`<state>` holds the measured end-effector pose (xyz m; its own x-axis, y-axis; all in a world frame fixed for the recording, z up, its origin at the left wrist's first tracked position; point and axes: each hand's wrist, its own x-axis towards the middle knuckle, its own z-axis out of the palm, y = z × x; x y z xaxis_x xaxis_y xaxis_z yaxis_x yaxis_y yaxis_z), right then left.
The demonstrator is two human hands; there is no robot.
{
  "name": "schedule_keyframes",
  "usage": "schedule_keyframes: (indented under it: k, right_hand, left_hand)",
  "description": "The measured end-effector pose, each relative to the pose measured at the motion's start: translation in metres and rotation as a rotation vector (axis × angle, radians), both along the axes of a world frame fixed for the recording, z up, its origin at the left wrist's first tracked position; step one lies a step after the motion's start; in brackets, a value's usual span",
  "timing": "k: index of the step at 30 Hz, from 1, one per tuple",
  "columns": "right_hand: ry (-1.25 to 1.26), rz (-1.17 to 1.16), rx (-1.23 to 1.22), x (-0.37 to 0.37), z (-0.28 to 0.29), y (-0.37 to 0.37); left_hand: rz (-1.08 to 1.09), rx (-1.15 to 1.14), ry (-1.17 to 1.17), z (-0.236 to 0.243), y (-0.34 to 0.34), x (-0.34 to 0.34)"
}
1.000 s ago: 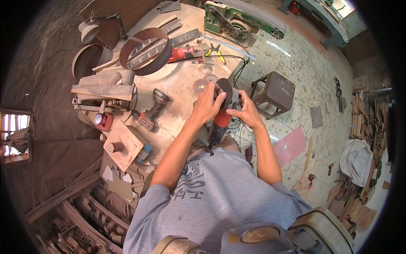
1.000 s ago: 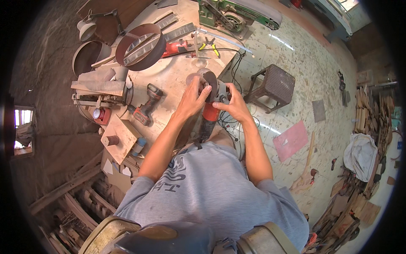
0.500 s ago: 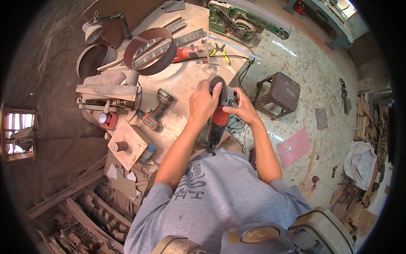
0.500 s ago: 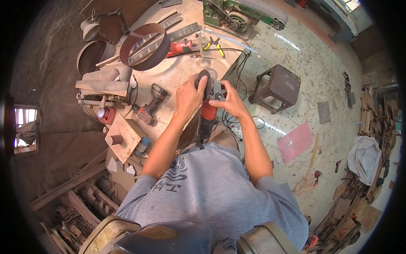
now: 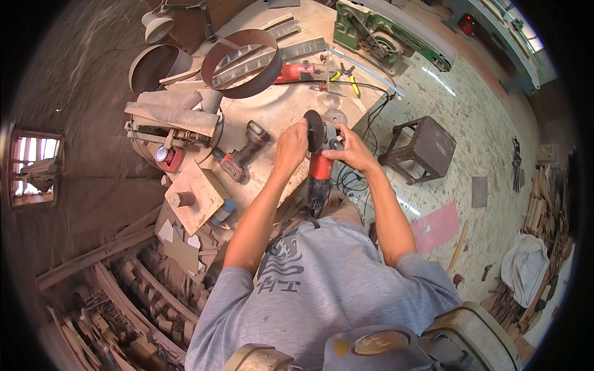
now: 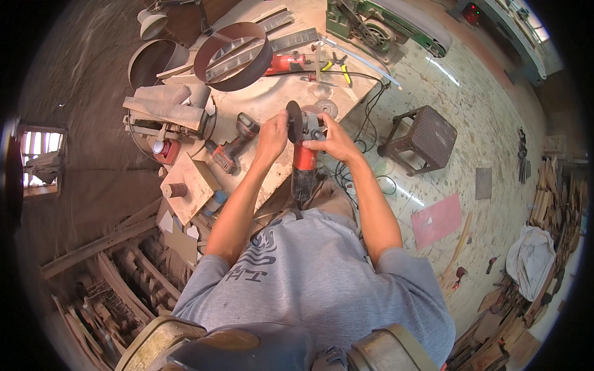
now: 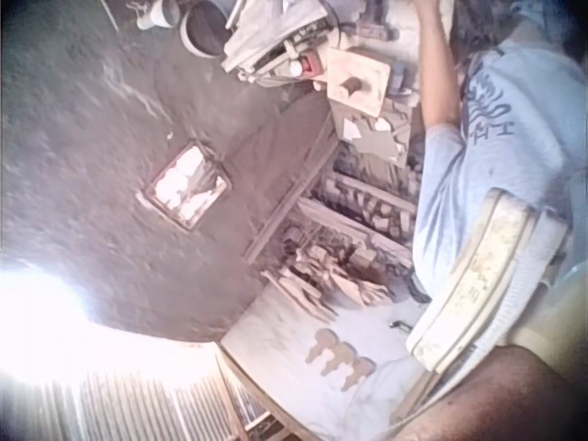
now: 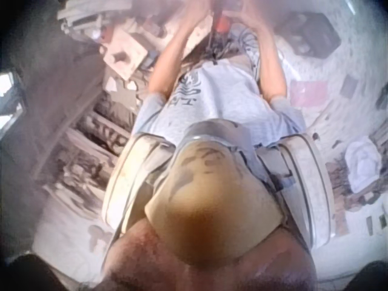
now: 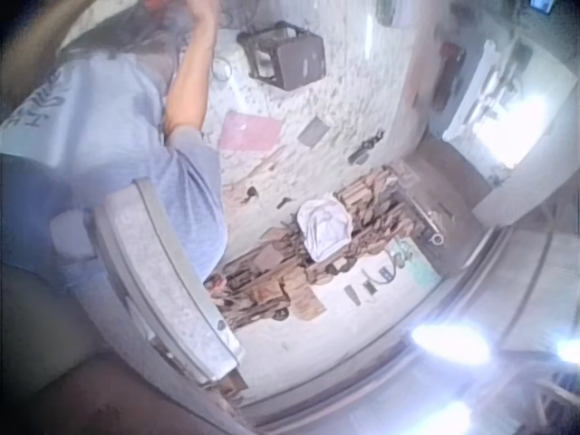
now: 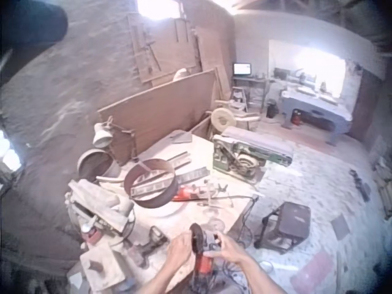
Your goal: The person holds a wooden guitar neck and sands the edges and back using a large industrial belt sander.
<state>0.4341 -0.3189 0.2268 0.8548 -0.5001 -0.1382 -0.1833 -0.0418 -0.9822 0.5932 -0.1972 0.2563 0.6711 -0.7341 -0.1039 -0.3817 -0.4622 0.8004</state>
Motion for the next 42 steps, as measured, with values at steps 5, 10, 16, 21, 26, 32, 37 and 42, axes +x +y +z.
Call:
schedule_keyframes:
  k: [5, 10, 16, 21, 26, 32, 37, 42]
  right_hand:
    - [-0.008, 0.088, 0.073, 0.022, -0.010, -0.010]
    - [-0.021, 0.114, 0.116, 0.037, -0.017, -0.020]
    - [-0.023, 0.162, 0.250, 0.046, -0.024, -0.031]
    - [-0.001, 0.175, 0.310, 0.037, -0.028, -0.042]
    - [0.079, 0.156, 0.338, 0.022, -0.053, -0.046]
    - [0.043, 0.076, 0.316, 0.001, -0.052, -0.048]
    - [0.080, -0.053, 0.427, -0.026, -0.057, -0.050]
    - [0.085, -0.105, 0.431, -0.050, -0.085, -0.062]
  left_hand:
    - [0.113, 0.026, -0.062, -0.005, -0.003, 0.009]
    - [0.123, -0.085, -0.165, -0.026, 0.003, 0.027]
    - [0.427, -0.483, 0.866, -0.068, 0.013, 0.041]
    - [0.437, -0.402, 1.280, -0.088, 0.010, 0.036]
    - [0.375, -0.270, 1.405, -0.077, -0.017, 0.013]
    - [0.216, -0.373, 1.406, -0.095, -0.010, 0.010]
    - [0.457, -0.312, 1.113, -0.127, 0.006, 0.039]
    - [0.707, 0.236, 0.401, -0.175, 0.037, 0.050]
